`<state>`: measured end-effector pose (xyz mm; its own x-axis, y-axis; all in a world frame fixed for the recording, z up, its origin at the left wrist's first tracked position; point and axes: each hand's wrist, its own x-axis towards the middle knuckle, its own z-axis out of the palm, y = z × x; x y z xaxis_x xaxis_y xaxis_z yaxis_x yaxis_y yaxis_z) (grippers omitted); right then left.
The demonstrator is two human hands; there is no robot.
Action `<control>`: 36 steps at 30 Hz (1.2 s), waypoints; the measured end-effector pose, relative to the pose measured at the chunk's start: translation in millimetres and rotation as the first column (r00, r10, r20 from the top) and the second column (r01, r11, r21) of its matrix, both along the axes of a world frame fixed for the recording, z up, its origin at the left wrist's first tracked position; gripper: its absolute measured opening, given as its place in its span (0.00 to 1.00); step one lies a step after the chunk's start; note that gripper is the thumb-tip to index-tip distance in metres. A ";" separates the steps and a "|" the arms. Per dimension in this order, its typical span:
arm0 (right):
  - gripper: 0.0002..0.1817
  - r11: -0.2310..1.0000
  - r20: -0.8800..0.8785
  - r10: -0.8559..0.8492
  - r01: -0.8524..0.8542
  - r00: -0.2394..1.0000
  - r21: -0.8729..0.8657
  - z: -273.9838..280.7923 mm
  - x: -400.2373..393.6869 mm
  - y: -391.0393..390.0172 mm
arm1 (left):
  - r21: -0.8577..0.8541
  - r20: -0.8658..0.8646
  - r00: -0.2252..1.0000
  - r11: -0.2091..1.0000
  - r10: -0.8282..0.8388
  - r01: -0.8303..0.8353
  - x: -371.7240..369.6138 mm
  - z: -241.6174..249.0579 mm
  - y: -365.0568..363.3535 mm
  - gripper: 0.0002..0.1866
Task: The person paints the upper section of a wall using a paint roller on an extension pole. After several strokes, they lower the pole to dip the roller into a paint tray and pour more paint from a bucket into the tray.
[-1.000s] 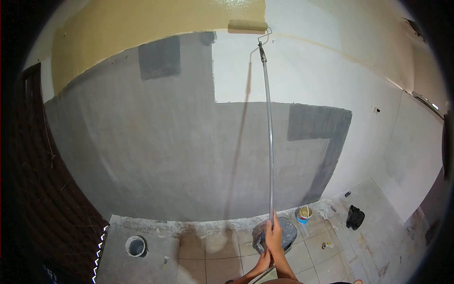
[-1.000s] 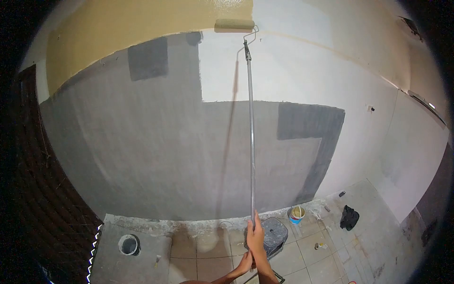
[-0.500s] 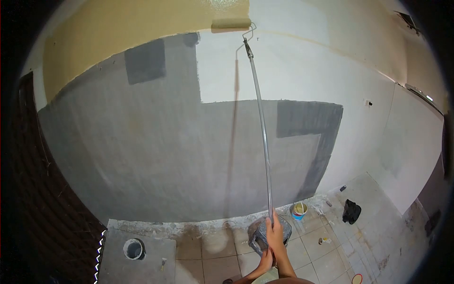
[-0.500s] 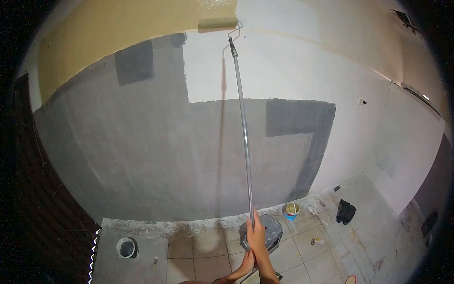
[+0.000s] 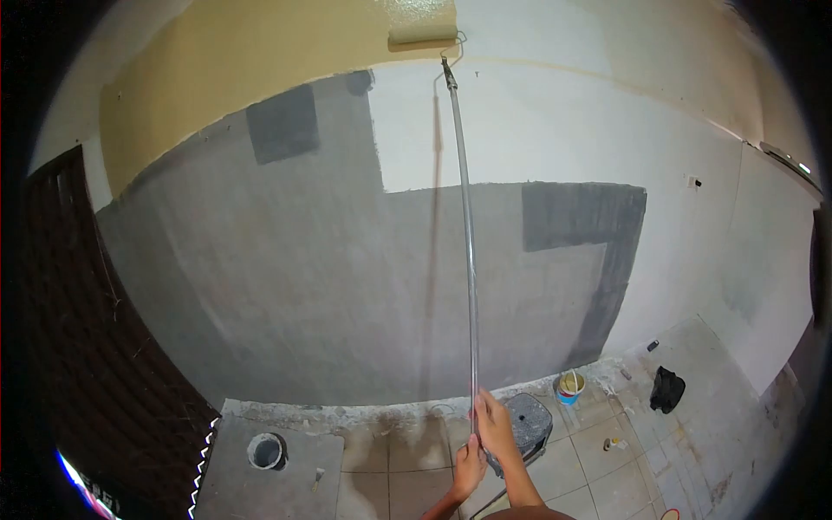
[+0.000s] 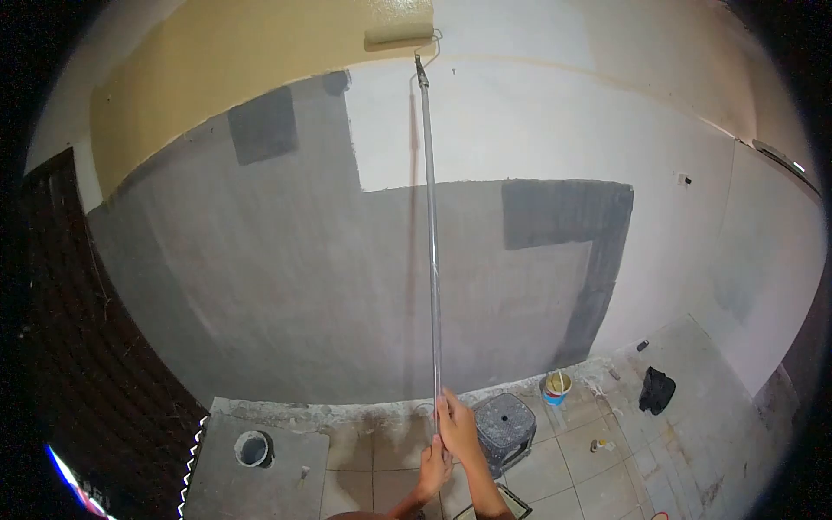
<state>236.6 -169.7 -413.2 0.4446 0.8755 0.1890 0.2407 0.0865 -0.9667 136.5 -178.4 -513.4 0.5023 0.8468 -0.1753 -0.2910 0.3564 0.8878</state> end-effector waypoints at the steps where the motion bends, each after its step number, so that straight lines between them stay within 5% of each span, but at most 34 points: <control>1: 0.24 0.997 0.011 -0.022 0.021 1.000 0.073 -15.5 -1.3 -5.9 | 0.027 -0.005 1.000 1.000 0.012 -0.012 -2.5 3.3 0.1 0.31; 3: 0.24 0.973 0.020 -0.068 0.062 0.997 0.221 -54.2 -8.4 -19.6 | 0.082 -0.018 0.999 0.996 0.036 -0.035 -7.1 9.5 1.6 0.32; 6: 0.24 0.997 -0.086 -0.049 0.054 0.995 0.057 -115.7 0.9 -40.9 | 0.026 -0.015 0.998 0.998 0.057 -0.057 -4.1 45.0 12.0 0.32; 12: 0.22 0.990 -0.401 0.053 0.004 0.914 0.140 -86.5 2.3 -64.8 | 0.165 0.094 0.996 0.986 -0.007 -0.009 5.8 174.0 55.2 0.30; 18: 0.22 0.978 -0.369 0.034 0.045 0.929 0.204 -56.7 0.7 -79.3 | 0.307 0.142 0.977 0.946 -0.157 0.107 10.7 264.3 103.5 0.27; 22: 0.22 0.985 -0.407 0.043 0.031 0.913 0.172 -60.2 -8.9 -84.8 | 0.271 0.073 0.996 0.962 -0.043 0.022 -0.3 239.5 109.8 0.27; 28: 0.22 0.994 -0.394 0.068 -0.029 0.917 0.104 -76.5 -21.9 -78.3 | 0.215 -0.007 0.998 0.974 0.070 -0.066 -19.4 88.4 90.2 0.30; 30: 0.22 0.994 -0.397 0.058 -0.015 0.916 0.111 -74.4 -27.5 -74.4 | 0.019 0.048 0.993 0.994 0.108 -0.109 -25.9 30.7 78.9 0.30; 31: 0.22 0.994 -0.373 0.049 -0.011 0.927 0.104 -74.8 -29.1 -71.8 | 0.049 -0.002 0.991 0.990 0.131 -0.130 -32.3 7.5 68.3 0.30; 36: 0.23 0.993 -0.212 0.009 0.016 0.977 0.117 -92.8 -34.8 -49.6 | -0.003 -0.036 0.987 0.988 0.154 -0.154 -58.0 -60.2 26.4 0.30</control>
<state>201.8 -219.4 -506.0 0.4887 0.8512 0.1914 0.0317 0.2019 -0.9789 78.5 -152.0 -573.6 0.3593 0.9124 -0.1960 -0.3111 0.3152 0.8966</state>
